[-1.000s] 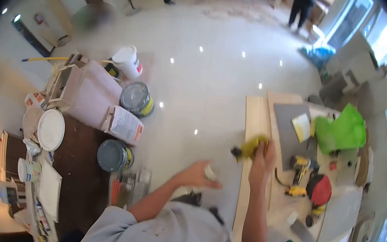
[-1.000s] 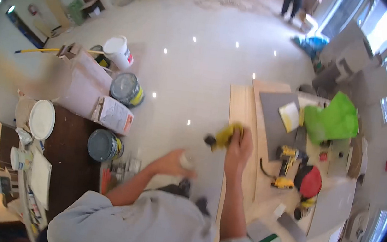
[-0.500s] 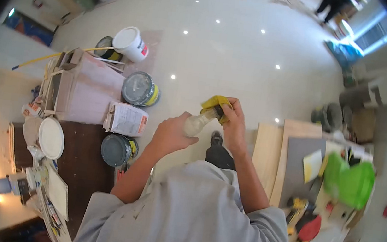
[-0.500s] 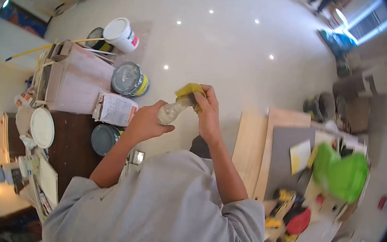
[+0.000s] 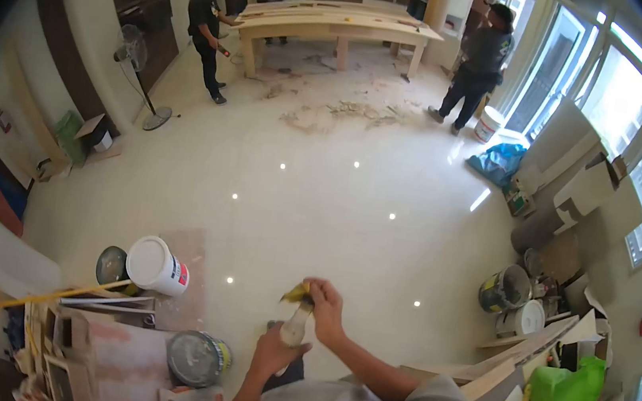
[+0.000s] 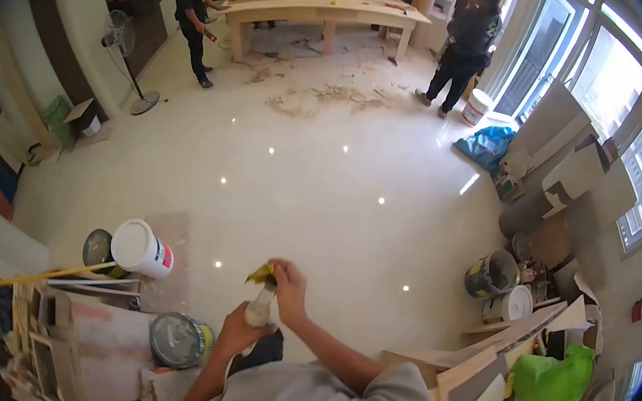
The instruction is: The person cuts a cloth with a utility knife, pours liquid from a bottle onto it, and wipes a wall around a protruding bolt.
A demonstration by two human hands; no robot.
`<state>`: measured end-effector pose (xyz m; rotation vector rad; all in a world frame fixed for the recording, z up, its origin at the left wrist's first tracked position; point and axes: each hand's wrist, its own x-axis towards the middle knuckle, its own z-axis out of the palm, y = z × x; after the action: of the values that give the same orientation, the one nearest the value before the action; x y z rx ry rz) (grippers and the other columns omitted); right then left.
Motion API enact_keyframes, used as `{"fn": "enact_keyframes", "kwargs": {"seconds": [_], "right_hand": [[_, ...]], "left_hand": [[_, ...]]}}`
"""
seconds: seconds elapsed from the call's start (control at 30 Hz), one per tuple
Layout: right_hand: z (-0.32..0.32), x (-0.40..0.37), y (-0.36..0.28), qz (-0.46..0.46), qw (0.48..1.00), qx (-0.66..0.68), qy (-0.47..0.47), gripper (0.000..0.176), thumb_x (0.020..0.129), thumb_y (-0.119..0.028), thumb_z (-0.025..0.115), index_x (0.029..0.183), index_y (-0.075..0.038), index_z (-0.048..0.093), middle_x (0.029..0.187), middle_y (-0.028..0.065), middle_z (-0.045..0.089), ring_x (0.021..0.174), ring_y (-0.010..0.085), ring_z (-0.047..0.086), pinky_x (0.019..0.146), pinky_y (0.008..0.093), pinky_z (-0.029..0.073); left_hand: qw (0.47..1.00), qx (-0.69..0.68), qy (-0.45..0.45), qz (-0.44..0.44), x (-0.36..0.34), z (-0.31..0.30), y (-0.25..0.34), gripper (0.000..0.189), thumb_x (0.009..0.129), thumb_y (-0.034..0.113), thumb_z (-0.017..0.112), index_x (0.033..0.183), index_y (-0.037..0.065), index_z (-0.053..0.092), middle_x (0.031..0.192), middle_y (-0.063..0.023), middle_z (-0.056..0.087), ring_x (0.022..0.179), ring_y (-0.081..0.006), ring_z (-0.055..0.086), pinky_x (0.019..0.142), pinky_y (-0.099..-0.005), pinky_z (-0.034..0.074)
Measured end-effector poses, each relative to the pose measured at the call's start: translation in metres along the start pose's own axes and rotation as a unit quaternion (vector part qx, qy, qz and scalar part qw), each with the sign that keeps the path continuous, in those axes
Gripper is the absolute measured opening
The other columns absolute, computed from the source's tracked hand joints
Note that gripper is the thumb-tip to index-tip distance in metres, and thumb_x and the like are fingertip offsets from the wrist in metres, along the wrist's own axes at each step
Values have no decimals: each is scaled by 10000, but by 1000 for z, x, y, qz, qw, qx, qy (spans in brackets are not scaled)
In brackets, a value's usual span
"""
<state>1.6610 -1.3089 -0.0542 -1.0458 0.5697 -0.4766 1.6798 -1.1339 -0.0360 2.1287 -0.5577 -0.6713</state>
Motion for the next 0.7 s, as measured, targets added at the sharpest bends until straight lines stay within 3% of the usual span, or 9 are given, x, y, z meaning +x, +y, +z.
{"fn": "enact_keyframes", "kwargs": {"seconds": [0.07, 0.17, 0.27, 0.37, 0.47, 0.6, 0.7], "right_hand": [[48, 45, -15, -86, 993, -75, -19, 220, 1118, -177, 594, 1195, -10, 715, 1044, 29, 721, 960, 105, 665, 873, 275, 539], [114, 116, -37, -139, 985, -99, 17, 221, 1124, -158, 576, 1214, -16, 719, 1059, 33, 734, 973, 96, 668, 883, 276, 539], [173, 183, -61, -127, 990, -4, 59, 211, 1107, -114, 574, 1219, -2, 713, 1056, 57, 743, 971, 125, 689, 904, 289, 547], [219, 262, -61, -81, 987, 134, 23, 233, 1081, -101, 543, 1202, 18, 702, 1084, 81, 731, 975, 164, 688, 918, 300, 545], [247, 362, -27, -97, 990, 94, -34, 253, 1038, -103, 516, 1208, 23, 654, 1150, 146, 720, 988, 236, 723, 964, 361, 570], [311, 495, 4, -10, 993, 78, -86, 271, 1034, -129, 490, 1222, 25, 611, 1146, 151, 695, 986, 258, 722, 951, 395, 586], [383, 595, 21, 118, 978, 103, -140, 284, 1088, -187, 498, 1246, 28, 596, 1080, 152, 678, 970, 263, 724, 890, 396, 605]], "left_hand": [[999, -32, -25, -32, 55, -51, 14, 674, 752, 435, 945, 1219, 39, 664, 1031, -178, 777, 982, -367, 765, 864, -458, 590], [1000, -10, -22, 2, 141, -123, 23, 652, 760, 399, 950, 1223, 41, 661, 1028, -166, 777, 975, -340, 767, 859, -439, 593], [998, -24, -47, 20, 218, -188, 40, 665, 732, 366, 976, 1210, 19, 668, 1016, -132, 770, 935, -256, 749, 865, -400, 591], [996, -58, -51, 37, 295, -235, 38, 670, 737, 369, 974, 1209, 6, 667, 1040, -136, 771, 946, -248, 749, 877, -394, 588], [995, -85, -49, 36, 380, -277, 22, 646, 757, 370, 962, 1190, -10, 670, 1049, -144, 770, 948, -236, 745, 873, -388, 585], [996, -44, -72, 4, 490, -355, 24, 601, 803, 383, 931, 1163, -25, 675, 1050, -146, 769, 948, -223, 743, 871, -379, 584], [990, -68, -85, -84, 579, -414, -17, 562, 892, 448, 865, 1160, -8, 675, 954, -128, 747, 801, -223, 742, 716, -363, 597]]}}
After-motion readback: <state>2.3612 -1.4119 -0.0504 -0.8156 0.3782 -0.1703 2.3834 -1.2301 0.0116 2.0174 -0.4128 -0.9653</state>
